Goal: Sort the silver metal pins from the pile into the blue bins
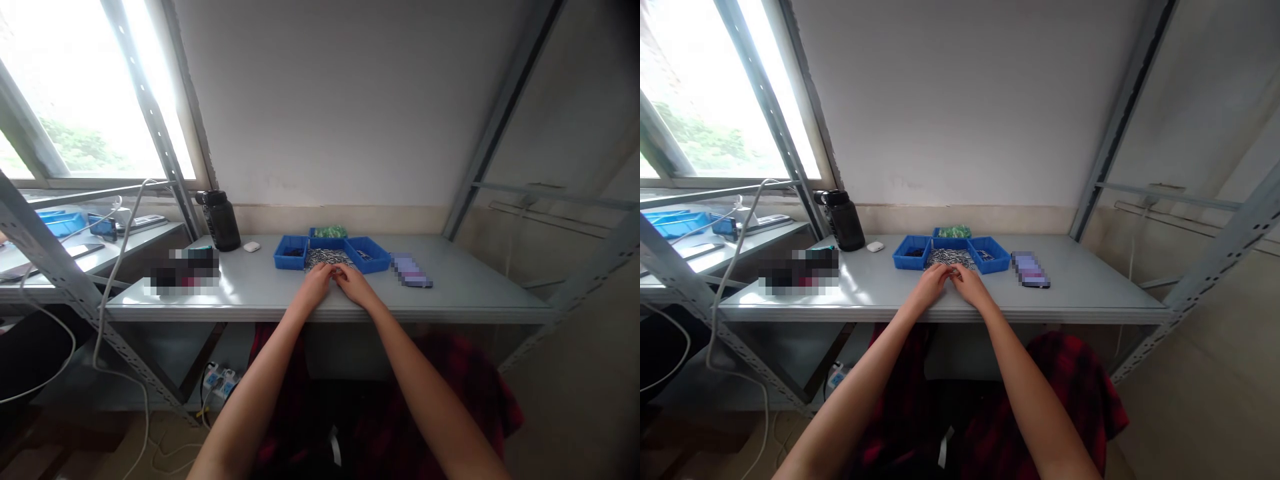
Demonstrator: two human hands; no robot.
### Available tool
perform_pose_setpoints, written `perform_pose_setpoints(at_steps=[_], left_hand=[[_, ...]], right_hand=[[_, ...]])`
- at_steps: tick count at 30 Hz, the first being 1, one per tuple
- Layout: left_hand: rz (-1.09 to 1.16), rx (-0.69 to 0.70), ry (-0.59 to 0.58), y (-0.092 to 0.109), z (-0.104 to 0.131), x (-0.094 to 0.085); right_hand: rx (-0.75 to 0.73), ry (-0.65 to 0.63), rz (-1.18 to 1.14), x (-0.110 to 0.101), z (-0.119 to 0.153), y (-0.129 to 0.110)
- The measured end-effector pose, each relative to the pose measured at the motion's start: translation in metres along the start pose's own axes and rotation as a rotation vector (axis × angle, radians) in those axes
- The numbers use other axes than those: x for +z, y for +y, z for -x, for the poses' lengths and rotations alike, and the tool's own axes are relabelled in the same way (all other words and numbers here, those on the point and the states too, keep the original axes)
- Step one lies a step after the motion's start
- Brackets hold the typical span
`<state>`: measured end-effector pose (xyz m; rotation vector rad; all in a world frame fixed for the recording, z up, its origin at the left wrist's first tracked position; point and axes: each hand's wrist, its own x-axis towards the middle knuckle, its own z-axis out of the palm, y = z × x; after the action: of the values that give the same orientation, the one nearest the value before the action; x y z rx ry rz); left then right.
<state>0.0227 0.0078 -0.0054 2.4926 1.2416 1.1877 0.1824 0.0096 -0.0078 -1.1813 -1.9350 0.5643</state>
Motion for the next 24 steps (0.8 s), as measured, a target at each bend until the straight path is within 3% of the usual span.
perform_pose_setpoints(at_steps=[5,11,15,24], left_hand=[[0.083,0.028,-0.003,0.003,0.0,-0.002],[0.004,-0.166,-0.007,-0.002,-0.002,0.0],[-0.02,-0.135,-0.075,0.003,-0.003,-0.004],[-0.039,-0.143,-0.077,0.007,-0.001,-0.006]], right_hand=[[-0.037,0.011,0.147,0.001,0.0,0.0],[0.003,0.046,0.138,-0.001,0.001,-0.005],[-0.008,0.061,0.12,0.0,0.001,-0.003],[0.064,0.072,0.041,-0.001,-0.001,-0.001]])
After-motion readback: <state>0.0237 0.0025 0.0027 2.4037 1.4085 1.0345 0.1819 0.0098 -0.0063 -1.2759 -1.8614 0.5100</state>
